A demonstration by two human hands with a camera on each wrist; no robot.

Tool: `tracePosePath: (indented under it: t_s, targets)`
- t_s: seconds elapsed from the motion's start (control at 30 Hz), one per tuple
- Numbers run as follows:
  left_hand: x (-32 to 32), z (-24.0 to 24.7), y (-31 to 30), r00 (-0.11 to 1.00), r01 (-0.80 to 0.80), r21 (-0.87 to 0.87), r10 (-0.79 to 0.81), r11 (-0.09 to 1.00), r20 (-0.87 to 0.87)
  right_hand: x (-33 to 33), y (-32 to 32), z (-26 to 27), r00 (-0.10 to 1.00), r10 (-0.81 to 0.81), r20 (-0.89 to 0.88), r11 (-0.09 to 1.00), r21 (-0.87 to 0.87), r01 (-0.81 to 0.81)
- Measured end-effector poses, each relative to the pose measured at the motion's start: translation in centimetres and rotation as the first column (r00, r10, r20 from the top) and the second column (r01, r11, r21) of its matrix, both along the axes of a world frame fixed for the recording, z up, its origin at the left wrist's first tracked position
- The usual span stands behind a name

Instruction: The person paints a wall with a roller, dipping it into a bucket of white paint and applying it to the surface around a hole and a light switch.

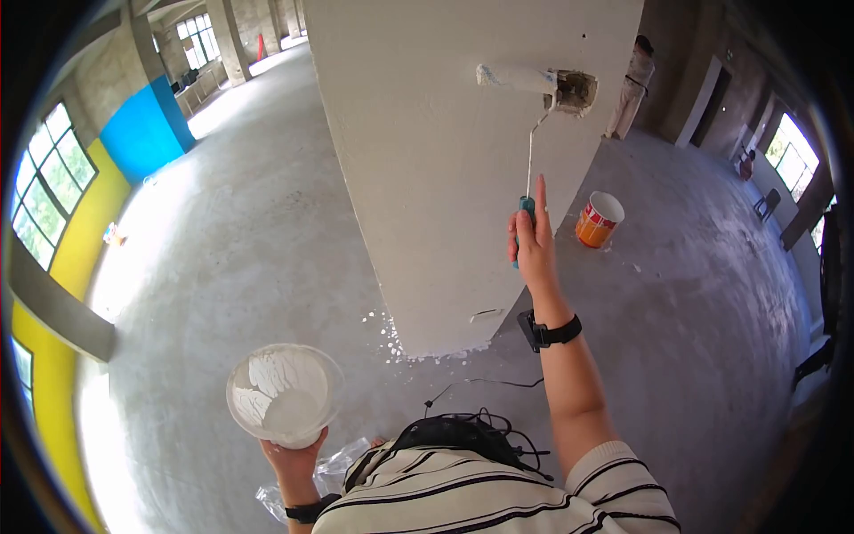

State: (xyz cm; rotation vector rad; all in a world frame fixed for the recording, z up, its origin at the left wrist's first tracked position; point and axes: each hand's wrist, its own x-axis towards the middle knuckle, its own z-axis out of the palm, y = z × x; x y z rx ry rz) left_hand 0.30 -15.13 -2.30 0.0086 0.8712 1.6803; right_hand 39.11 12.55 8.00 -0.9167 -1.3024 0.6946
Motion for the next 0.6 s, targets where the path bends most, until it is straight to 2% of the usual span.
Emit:
tracePosePath:
  t_s: [0.13,0.2,0.23,0.3,0.33,0.4,0.53,0.6]
  targets:
    - [0.1,0.0,0.2,0.998,-0.017,-0.013,0.016,1.000,-0.055,1.0,1.6,-1.6,0.996,-0.047,0.070,0.990,-0.132,0.056]
    - [0.2,0.0,0.1,0.999,-0.005,0.001,0.005,1.000,-0.051,1.6,3.2,-5.7,0.973,-0.116,0.198,0.963,-0.218,0.159]
    - [0.4,0.2,0.1,0.998,-0.017,-0.012,0.017,1.000,-0.056,2.0,3.8,-8.0,0.973,-0.117,0.197,0.962,-0.220,0.160]
    - [0.3,0.2,0.2,0.998,-0.028,-0.023,0.026,0.999,-0.062,2.5,3.9,-12.5,0.907,-0.206,0.367,0.938,-0.189,0.290]
    - [0.1,0.0,0.1,0.999,-0.020,-0.018,0.019,1.000,-0.036,2.4,3.2,-13.7,0.907,-0.208,0.366,0.937,-0.192,0.292]
    - [0.0,0.0,0.1,1.000,-0.006,-0.018,0.005,1.000,-0.012,2.3,1.5,-16.3,0.857,-0.202,0.474,0.891,-0.274,0.361]
    - [0.1,0.3,0.1,0.997,0.014,-0.019,-0.015,1.000,-0.077,2.0,-2.3,-20.6,0.836,-0.148,0.528,0.841,-0.377,0.387]
    - [0.3,0.2,0.0,0.997,0.018,-0.030,-0.021,0.999,-0.081,2.1,-4.2,-22.2,0.771,-0.098,0.630,0.788,-0.424,0.447]
